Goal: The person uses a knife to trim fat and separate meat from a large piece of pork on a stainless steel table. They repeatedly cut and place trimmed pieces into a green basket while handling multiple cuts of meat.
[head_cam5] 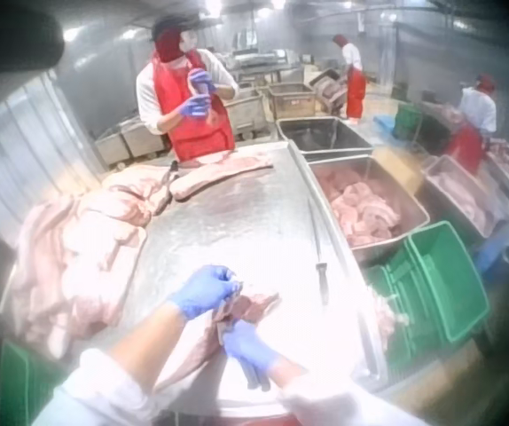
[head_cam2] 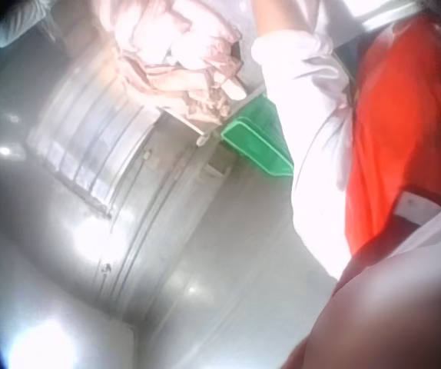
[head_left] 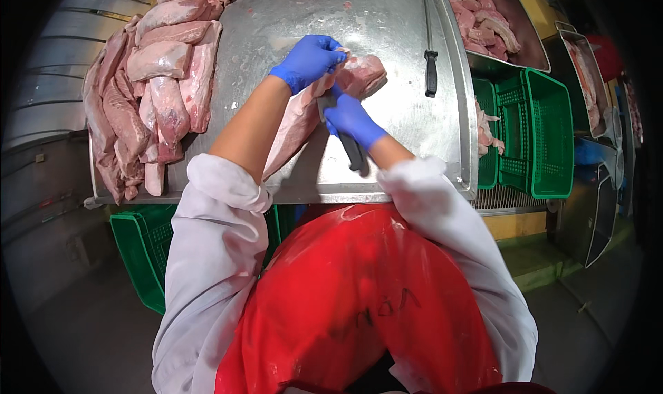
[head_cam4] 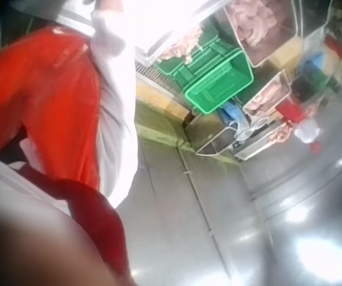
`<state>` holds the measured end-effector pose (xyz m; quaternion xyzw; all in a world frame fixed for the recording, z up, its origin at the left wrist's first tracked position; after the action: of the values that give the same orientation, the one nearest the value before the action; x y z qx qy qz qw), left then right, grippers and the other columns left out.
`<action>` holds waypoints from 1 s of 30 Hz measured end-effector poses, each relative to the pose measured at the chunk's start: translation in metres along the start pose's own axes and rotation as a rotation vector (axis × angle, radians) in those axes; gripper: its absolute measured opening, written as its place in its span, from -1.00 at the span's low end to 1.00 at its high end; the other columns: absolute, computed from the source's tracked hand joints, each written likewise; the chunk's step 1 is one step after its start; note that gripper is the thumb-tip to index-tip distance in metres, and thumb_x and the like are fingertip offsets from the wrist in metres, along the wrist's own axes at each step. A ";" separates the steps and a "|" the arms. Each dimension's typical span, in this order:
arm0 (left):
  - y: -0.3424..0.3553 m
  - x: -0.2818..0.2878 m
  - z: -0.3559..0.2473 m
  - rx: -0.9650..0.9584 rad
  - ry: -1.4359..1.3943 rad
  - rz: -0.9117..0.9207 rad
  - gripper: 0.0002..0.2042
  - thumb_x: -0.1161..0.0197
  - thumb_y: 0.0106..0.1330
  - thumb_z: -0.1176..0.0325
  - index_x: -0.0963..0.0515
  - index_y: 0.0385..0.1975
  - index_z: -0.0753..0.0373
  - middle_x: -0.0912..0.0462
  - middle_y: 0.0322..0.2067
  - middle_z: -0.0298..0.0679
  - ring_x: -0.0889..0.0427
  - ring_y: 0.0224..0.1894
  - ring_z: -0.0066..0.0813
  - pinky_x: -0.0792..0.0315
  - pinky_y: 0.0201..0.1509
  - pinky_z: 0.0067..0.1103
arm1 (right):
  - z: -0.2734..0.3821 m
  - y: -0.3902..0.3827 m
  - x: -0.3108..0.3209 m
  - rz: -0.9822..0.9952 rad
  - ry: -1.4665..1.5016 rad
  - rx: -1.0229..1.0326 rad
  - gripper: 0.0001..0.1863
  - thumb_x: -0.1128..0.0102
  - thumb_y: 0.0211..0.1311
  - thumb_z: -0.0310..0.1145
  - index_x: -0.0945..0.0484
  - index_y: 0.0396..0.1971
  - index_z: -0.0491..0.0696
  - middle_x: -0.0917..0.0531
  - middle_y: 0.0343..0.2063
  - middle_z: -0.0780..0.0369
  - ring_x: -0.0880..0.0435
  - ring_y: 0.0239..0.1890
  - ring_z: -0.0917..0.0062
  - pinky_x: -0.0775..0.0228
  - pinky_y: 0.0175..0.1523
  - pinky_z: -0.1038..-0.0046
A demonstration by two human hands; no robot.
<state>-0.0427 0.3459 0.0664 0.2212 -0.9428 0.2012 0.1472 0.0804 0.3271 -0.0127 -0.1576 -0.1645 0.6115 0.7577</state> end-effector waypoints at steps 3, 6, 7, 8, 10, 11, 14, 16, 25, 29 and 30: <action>0.001 0.006 0.004 -0.044 -0.090 -0.010 -0.87 -0.27 0.34 0.38 -0.63 -0.32 0.33 -0.65 -0.45 -0.29 -0.57 -0.41 -0.57 -0.46 -0.23 -0.61 | -0.002 -0.010 -0.012 -0.031 0.108 0.029 -0.14 -0.01 0.33 -0.39 0.22 0.53 0.13 -0.60 -0.58 0.15 -0.60 -0.63 0.50 -0.53 -0.45 0.41; -0.012 0.022 0.006 0.021 -0.300 -0.102 -0.88 -0.24 0.36 0.42 -0.63 -0.31 0.34 -0.66 -0.42 -0.28 -0.58 -0.40 -0.54 -0.47 -0.22 -0.59 | -0.033 -0.088 -0.039 0.023 0.088 0.006 -0.17 0.04 0.28 -0.49 0.09 0.52 0.22 -0.60 -0.56 0.18 -0.59 -0.62 0.53 -0.50 -0.51 0.40; -0.012 0.019 0.008 -0.025 -0.358 -0.009 -0.89 -0.25 0.36 0.43 -0.62 -0.31 0.34 -0.65 -0.41 -0.28 -0.58 -0.40 -0.54 -0.48 -0.23 -0.59 | -0.033 -0.083 -0.041 -0.004 0.059 0.018 -0.17 0.04 0.28 -0.49 0.09 0.52 0.22 -0.61 -0.56 0.17 -0.59 -0.62 0.52 -0.50 -0.51 0.40; -0.016 0.021 0.011 -0.034 -0.364 -0.007 -0.89 -0.25 0.36 0.43 -0.62 -0.31 0.34 -0.64 -0.42 -0.29 -0.58 -0.40 -0.55 -0.48 -0.23 -0.60 | -0.028 -0.068 -0.043 -0.031 0.031 0.029 -0.17 0.04 0.27 -0.49 0.09 0.52 0.22 -0.61 -0.56 0.16 -0.60 -0.62 0.51 -0.50 -0.51 0.39; -0.024 0.015 -0.005 -0.061 -0.361 0.032 -0.89 -0.26 0.35 0.42 -0.62 -0.31 0.35 -0.63 -0.44 -0.30 -0.57 -0.39 -0.56 -0.47 -0.24 -0.62 | -0.018 -0.031 -0.039 -0.102 -0.025 0.023 -0.16 0.03 0.28 -0.49 0.11 0.52 0.23 -0.62 -0.56 0.15 -0.61 -0.62 0.50 -0.51 -0.49 0.39; -0.023 0.013 -0.009 -0.066 -0.360 0.034 -0.89 -0.27 0.35 0.42 -0.61 -0.31 0.35 -0.63 -0.43 -0.31 -0.57 -0.39 -0.56 -0.47 -0.24 -0.63 | -0.011 -0.007 -0.036 -0.130 -0.061 0.004 -0.15 0.02 0.28 -0.48 0.12 0.53 0.24 -0.62 -0.56 0.14 -0.61 -0.63 0.49 -0.52 -0.47 0.39; -0.033 0.034 0.002 -0.068 -0.407 -0.032 -0.88 -0.27 0.35 0.41 -0.62 -0.30 0.34 -0.62 -0.41 -0.31 -0.56 -0.39 -0.57 -0.47 -0.24 -0.64 | -0.023 -0.040 -0.065 -0.080 -0.108 0.008 -0.13 -0.01 0.27 -0.48 0.14 0.53 0.28 -0.63 -0.56 0.13 -0.62 -0.63 0.48 -0.55 -0.44 0.38; -0.042 0.055 -0.002 -0.115 -0.503 -0.082 -0.87 -0.27 0.36 0.40 -0.62 -0.29 0.34 -0.62 -0.39 -0.31 -0.56 -0.38 -0.57 -0.47 -0.23 -0.64 | -0.031 -0.083 -0.078 -0.040 -0.129 0.036 -0.12 -0.03 0.26 -0.48 0.13 0.53 0.31 -0.63 -0.56 0.12 -0.63 -0.63 0.48 -0.56 -0.42 0.37; -0.086 0.075 -0.025 -0.221 -0.553 -0.096 -0.89 -0.23 0.36 0.45 -0.61 -0.29 0.37 -0.62 -0.41 -0.28 -0.57 -0.37 -0.56 -0.48 -0.23 -0.63 | -0.016 -0.043 -0.094 -0.094 -0.204 0.016 -0.11 -0.07 0.28 -0.36 0.19 0.53 0.26 -0.68 -0.51 0.07 -0.66 -0.59 0.41 -0.57 -0.38 0.36; -0.086 0.098 -0.012 -0.338 -0.651 -0.058 -0.78 -0.26 0.34 0.30 -0.61 -0.27 0.38 -0.67 -0.39 -0.15 -0.65 -0.36 -0.35 -0.54 -0.21 -0.48 | -0.060 -0.095 -0.125 0.054 -0.197 -0.017 -0.11 -0.03 0.27 -0.43 0.16 0.53 0.31 -0.66 -0.53 0.12 -0.68 -0.54 0.43 -0.58 -0.31 0.38; -0.098 0.094 -0.015 -0.329 -0.648 -0.052 -0.83 -0.26 0.33 0.32 -0.61 -0.32 0.32 -0.65 -0.43 -0.20 -0.62 -0.41 -0.40 -0.50 -0.28 -0.51 | -0.053 -0.078 -0.124 -0.002 -0.207 0.059 -0.11 0.00 0.23 -0.47 0.15 0.53 0.26 -0.66 -0.52 0.12 -0.67 -0.53 0.44 -0.58 -0.32 0.38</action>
<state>-0.0741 0.2386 0.1451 0.2707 -0.9543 -0.0376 -0.1206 0.1472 0.1885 -0.0331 -0.0711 -0.2240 0.6282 0.7417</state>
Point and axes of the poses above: each hand's wrist, its own y-axis towards the middle knuckle, its own x-axis out of the back of the hand, z = x × y, the point moved 9 cm from there along y, towards the middle knuckle
